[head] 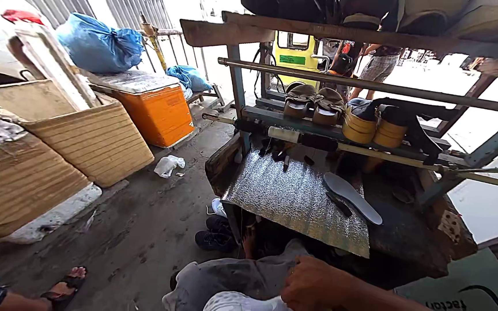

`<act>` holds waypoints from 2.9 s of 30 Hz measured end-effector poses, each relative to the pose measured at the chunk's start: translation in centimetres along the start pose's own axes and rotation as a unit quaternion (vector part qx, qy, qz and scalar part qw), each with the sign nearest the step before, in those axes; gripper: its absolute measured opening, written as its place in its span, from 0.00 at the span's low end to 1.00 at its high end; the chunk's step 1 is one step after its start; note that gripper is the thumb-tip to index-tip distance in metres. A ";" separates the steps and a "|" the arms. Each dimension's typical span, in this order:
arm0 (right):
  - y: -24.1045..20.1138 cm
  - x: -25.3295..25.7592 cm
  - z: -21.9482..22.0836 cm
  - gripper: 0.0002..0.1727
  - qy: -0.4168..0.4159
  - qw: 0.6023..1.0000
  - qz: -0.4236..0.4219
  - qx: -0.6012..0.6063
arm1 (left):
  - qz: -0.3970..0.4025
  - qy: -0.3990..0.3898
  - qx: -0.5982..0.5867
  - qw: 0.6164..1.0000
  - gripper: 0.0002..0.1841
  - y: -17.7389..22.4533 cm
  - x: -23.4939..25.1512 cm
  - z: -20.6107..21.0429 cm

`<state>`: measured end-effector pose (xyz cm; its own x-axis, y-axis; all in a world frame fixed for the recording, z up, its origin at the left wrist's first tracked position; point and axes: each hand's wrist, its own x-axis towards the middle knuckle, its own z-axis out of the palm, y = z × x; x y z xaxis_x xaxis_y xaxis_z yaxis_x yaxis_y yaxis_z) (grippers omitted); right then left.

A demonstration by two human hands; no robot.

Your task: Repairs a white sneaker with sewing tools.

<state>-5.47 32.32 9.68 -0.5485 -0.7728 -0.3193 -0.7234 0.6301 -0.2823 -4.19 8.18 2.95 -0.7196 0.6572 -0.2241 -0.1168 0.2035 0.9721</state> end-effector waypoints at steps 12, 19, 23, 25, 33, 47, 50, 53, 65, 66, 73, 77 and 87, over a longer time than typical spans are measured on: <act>0.7 -0.7 1.8 0.06 -0.020 0.988 -0.012 0.151 | -0.037 0.029 0.009 0.999 0.15 -0.4 -0.7 0.8; -1.7 -2.9 5.7 0.09 0.123 0.978 0.051 0.159 | -0.126 0.055 0.154 0.978 0.14 -0.6 0.1 1.2; -2.0 -3.0 7.1 0.10 0.159 0.976 0.055 0.138 | -0.144 0.041 0.117 0.982 0.15 -0.5 -1.4 0.5; -2.5 -2.8 7.7 0.11 0.170 0.978 0.052 0.108 | -0.116 0.048 0.110 0.986 0.15 -0.1 -2.3 0.1; -4.4 -2.0 6.1 0.07 0.090 0.993 0.081 0.011 | 0.051 0.075 0.221 0.971 0.11 2.0 -3.4 -0.1; -2.7 1.5 -1.1 0.23 -0.229 0.955 0.172 0.080 | -0.007 -0.220 0.178 0.959 0.10 -2.3 -3.8 -1.1; -1.7 0.3 -1.7 0.35 -0.192 0.953 0.228 0.045 | 0.021 -0.171 0.169 0.971 0.11 -2.1 -3.9 -1.2; -0.4 -2.7 -1.6 0.37 -0.121 0.953 0.271 0.059 | 0.043 -0.071 0.131 0.988 0.13 -2.4 -4.9 -0.4; 0.6 -8.9 7.6 0.30 0.061 0.856 0.166 0.485 | 0.053 0.089 0.030 0.994 0.14 -3.6 -5.6 1.5; 0.6 -9.1 8.0 0.26 0.092 0.834 0.141 0.525 | 0.043 0.087 0.033 0.995 0.14 -3.5 -5.6 1.3; -1.4 -7.4 7.4 0.09 0.266 0.864 0.080 0.420 | 0.015 0.071 0.102 0.992 0.16 -3.0 -5.4 1.1; -1.9 -6.4 7.7 0.12 0.248 0.892 0.122 0.357 | 0.023 0.068 0.112 0.991 0.17 -3.1 -5.3 1.1; -2.5 -6.2 8.0 0.13 0.244 0.885 0.156 0.364 | 0.006 0.173 0.028 0.984 0.17 -2.7 -6.0 2.1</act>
<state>3.12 36.17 5.18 -0.9183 -0.3817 -0.1054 -0.1403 0.5626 -0.8147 1.90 5.18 1.49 -0.9120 0.3752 -0.1659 -0.0756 0.2439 0.9668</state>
